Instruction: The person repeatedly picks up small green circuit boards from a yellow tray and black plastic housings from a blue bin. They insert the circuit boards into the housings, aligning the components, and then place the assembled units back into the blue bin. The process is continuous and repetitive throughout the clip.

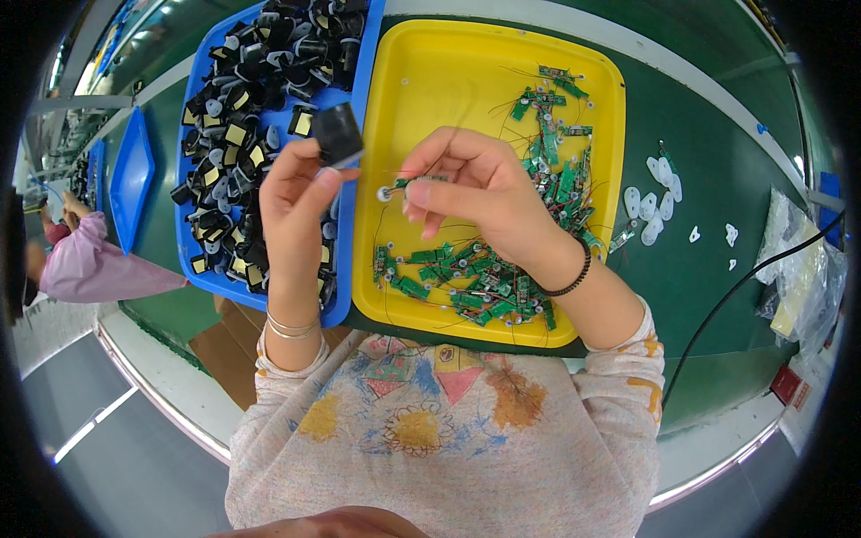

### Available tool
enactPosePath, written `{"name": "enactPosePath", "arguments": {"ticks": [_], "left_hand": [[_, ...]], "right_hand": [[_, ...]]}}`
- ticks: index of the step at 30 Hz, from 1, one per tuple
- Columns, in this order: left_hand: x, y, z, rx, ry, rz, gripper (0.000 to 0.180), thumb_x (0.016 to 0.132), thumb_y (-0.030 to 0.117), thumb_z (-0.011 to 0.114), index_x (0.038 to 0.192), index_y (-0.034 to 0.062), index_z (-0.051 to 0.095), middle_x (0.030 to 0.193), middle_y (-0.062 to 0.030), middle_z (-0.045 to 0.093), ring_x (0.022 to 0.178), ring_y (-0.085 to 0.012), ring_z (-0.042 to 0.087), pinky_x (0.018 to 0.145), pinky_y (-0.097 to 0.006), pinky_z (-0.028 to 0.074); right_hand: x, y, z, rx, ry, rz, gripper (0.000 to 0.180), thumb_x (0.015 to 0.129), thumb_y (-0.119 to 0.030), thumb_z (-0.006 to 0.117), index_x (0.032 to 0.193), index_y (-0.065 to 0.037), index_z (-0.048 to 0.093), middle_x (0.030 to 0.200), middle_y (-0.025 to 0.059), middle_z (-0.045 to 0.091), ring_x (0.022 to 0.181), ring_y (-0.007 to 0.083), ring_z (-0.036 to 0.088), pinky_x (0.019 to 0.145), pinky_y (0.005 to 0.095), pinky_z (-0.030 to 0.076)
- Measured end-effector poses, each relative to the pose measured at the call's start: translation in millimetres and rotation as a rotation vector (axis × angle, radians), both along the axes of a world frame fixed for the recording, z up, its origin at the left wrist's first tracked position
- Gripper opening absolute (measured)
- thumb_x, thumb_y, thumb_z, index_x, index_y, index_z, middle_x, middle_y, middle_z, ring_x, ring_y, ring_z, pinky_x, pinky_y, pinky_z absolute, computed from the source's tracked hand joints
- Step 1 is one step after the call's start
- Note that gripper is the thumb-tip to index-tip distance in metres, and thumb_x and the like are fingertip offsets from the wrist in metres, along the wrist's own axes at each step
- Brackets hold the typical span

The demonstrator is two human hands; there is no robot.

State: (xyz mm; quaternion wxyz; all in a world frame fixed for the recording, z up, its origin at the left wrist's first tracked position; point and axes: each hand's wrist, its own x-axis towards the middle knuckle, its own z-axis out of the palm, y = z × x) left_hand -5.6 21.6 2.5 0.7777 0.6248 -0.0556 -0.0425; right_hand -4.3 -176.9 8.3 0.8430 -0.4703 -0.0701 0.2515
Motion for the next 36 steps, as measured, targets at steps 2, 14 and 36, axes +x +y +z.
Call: {"name": "enactPosePath", "arguments": {"ticks": [2,14,36], "left_hand": [[-4.0,-10.1,6.2,0.122,0.058,0.003,0.021,0.073,0.0,0.063,0.093,-0.0015,0.057,0.094,-0.0061,0.059,0.089,-0.0119,0.055,0.076,-0.026,0.045],[-12.5,-23.5,4.4,0.11,-0.068,-0.069,0.024,0.07,0.001,0.067,0.092,-0.0021,0.056,0.093,-0.0103,0.059,0.089,-0.0175,0.058,0.081,-0.029,0.047],[-13.4,-23.5,2.4,0.245,-0.233,0.005,0.02,0.071,0.001,0.064,0.089,-0.0026,0.057,0.09,-0.0123,0.059,0.081,-0.0186,0.059,0.069,-0.027,0.049]], "right_hand": [[0.0,1.9,-2.0,0.016,-0.028,-0.091,0.013,0.077,-0.006,0.062,0.088,0.0,0.057,0.078,0.0046,0.059,0.07,0.0095,0.058,0.056,0.021,0.049],[-7.9,8.6,-3.8,-0.455,-0.59,-0.437,0.012,0.07,-0.001,0.067,0.077,-0.001,0.058,0.073,0.0043,0.058,0.064,0.0092,0.057,0.054,0.0201,0.046],[-6.2,10.8,-0.1,-0.716,-1.016,-0.531,0.013,0.064,-0.001,0.069,0.07,-0.003,0.058,0.059,0.0044,0.052,0.047,0.0133,0.051,0.041,0.0226,0.039]]}}
